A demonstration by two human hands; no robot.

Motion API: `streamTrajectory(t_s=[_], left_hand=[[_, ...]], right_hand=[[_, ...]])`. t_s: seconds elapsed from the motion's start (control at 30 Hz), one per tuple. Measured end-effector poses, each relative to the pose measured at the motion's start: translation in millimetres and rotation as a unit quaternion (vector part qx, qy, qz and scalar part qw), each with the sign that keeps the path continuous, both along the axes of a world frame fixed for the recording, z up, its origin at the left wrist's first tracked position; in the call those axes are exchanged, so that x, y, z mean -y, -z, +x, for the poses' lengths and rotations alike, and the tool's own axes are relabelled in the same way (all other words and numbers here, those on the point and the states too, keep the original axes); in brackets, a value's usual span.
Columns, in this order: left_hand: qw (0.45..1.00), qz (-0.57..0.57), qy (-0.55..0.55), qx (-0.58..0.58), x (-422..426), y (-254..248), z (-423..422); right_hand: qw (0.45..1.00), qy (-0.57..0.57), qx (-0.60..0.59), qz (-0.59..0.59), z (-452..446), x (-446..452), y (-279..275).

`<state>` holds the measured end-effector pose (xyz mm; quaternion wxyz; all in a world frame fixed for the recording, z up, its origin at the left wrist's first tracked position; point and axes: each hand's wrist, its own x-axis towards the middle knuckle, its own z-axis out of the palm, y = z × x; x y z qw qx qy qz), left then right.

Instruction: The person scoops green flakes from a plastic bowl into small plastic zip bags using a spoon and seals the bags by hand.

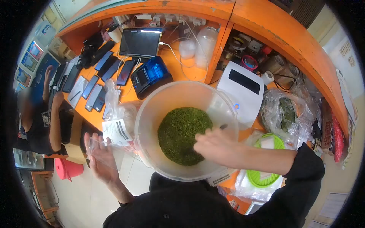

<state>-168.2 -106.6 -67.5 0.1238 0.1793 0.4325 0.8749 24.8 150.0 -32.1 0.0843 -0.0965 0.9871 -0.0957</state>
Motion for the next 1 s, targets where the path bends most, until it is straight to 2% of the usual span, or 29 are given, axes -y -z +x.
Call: streamTrajectory(t_s=[0.03,0.13,0.23,0.33,0.43,0.53,0.63,0.73,0.83,0.93,1.0], left_hand=[[1.0,-0.002,-0.002,0.0,-1,0,1],[1.0,-0.002,0.004,0.0,-4,0,4],[1.0,0.002,0.01,-0.008,-2,1,3],[1.0,0.002,0.004,-0.014,5,3,0],[1.0,0.008,0.002,0.001,2,5,-1],[1.0,0.014,0.01,0.007,-4,4,1],[1.0,0.012,0.014,-0.005,-2,3,2],[1.0,0.016,0.007,-0.003,-1,4,-2],[1.0,0.025,0.004,0.008,1,6,-4],[1.0,0.025,0.001,0.006,5,7,-5],[1.0,0.025,-0.008,0.008,6,7,-5]], right_hand=[[0.999,0.008,-0.038,0.004,0,-3,-1],[0.999,0.0,0.031,-0.015,-11,-4,11],[0.993,0.012,0.088,-0.083,-11,-7,17],[0.977,0.025,0.196,-0.075,-15,-14,-7],[0.971,0.057,0.224,-0.055,-17,-20,9],[0.979,0.053,0.153,-0.123,-18,-25,29],[0.94,0.022,0.302,-0.16,-37,-43,16],[0.917,0.039,0.309,-0.249,-46,-55,19],[0.962,0.071,0.217,-0.148,-47,-48,40],[0.999,-0.021,0.029,0.03,-37,-24,38],[0.995,-0.072,0.042,0.05,-31,-11,28]])
